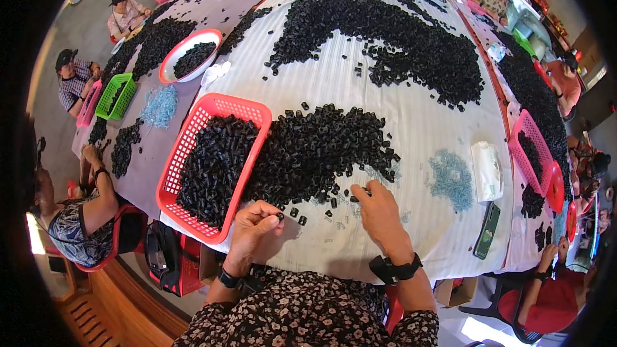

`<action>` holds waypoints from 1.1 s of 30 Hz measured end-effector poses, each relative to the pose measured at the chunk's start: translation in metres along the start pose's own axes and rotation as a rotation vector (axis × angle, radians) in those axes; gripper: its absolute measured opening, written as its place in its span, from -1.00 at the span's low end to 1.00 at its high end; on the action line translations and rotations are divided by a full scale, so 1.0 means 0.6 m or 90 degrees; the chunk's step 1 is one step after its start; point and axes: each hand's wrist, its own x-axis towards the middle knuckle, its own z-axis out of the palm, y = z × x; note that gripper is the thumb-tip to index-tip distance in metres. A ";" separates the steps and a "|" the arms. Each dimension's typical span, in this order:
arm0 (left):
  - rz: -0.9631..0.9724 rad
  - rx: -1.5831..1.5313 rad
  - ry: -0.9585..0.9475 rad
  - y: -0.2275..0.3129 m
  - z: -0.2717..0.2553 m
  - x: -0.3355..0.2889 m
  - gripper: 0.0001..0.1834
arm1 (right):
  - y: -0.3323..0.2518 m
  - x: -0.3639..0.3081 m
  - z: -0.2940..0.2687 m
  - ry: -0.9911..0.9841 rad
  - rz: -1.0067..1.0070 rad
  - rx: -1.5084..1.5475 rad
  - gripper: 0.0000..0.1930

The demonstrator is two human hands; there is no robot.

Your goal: Sorting and checking small black plastic manufacturing components at a large circular assembly table.

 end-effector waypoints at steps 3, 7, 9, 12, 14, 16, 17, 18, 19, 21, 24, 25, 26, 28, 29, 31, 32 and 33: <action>-0.052 -0.013 -0.044 -0.013 0.005 0.005 -0.88 | 0.021 -0.011 -0.001 0.025 0.054 -0.017 -0.66; -0.085 -0.114 -0.136 -0.025 0.021 0.013 -0.89 | 0.007 -0.002 -0.001 0.114 0.091 0.017 -0.74; -0.156 -0.142 -0.239 -0.054 0.020 0.016 -0.83 | 0.004 0.001 0.007 0.129 0.031 0.086 -0.85; -0.161 -0.122 -0.253 -0.074 0.032 0.015 -0.88 | -0.011 0.021 0.030 0.113 0.021 0.064 -0.92; -0.161 -0.110 -0.248 -0.077 0.030 0.020 -0.88 | -0.018 0.031 0.039 0.097 -0.012 0.028 -0.92; -0.144 -0.099 -0.211 -0.074 0.022 0.025 -0.87 | -0.018 0.033 0.046 0.049 -0.036 -0.041 -0.88; -0.143 -0.099 -0.211 -0.072 0.016 0.028 -0.87 | -0.016 0.033 0.048 0.049 -0.037 -0.041 -0.88; -0.121 -0.107 -0.172 -0.069 0.008 0.032 -0.88 | -0.014 0.033 0.049 0.043 -0.031 -0.048 -0.90; -0.098 -0.115 -0.132 -0.065 0.004 0.035 -0.89 | -0.014 0.033 0.049 0.036 -0.027 -0.055 -0.91; -0.082 -0.131 -0.092 -0.053 0.003 0.039 -0.90 | -0.017 0.027 0.044 0.038 0.011 0.013 -0.92; -0.066 -0.095 -0.039 -0.027 0.008 0.036 -0.91 | -0.043 0.027 0.015 0.039 0.061 0.168 -0.89; -0.065 -0.095 -0.038 -0.027 0.012 0.035 -0.91 | -0.052 0.026 0.004 0.042 0.077 0.250 -0.86; -0.066 -0.120 -0.049 -0.028 0.017 0.034 -0.90 | -0.053 0.025 0.001 0.041 0.076 0.251 -0.86; -0.067 -0.146 -0.059 -0.026 0.026 0.032 -0.89 | -0.051 0.021 -0.004 0.015 -0.016 0.280 -0.79; -0.063 -0.099 -0.080 -0.022 0.031 0.032 -0.89 | -0.057 0.018 -0.006 0.015 -0.016 0.280 -0.79; -0.058 -0.052 -0.099 -0.021 0.038 0.033 -0.88 | -0.073 0.008 -0.008 -0.077 0.189 0.445 -0.79; -0.050 -0.061 -0.119 -0.023 0.041 0.033 -0.87 | -0.075 0.002 -0.006 -0.078 0.188 0.445 -0.79; -0.042 -0.070 -0.138 -0.024 0.044 0.033 -0.87 | -0.076 -0.004 -0.002 -0.082 0.216 0.536 -0.78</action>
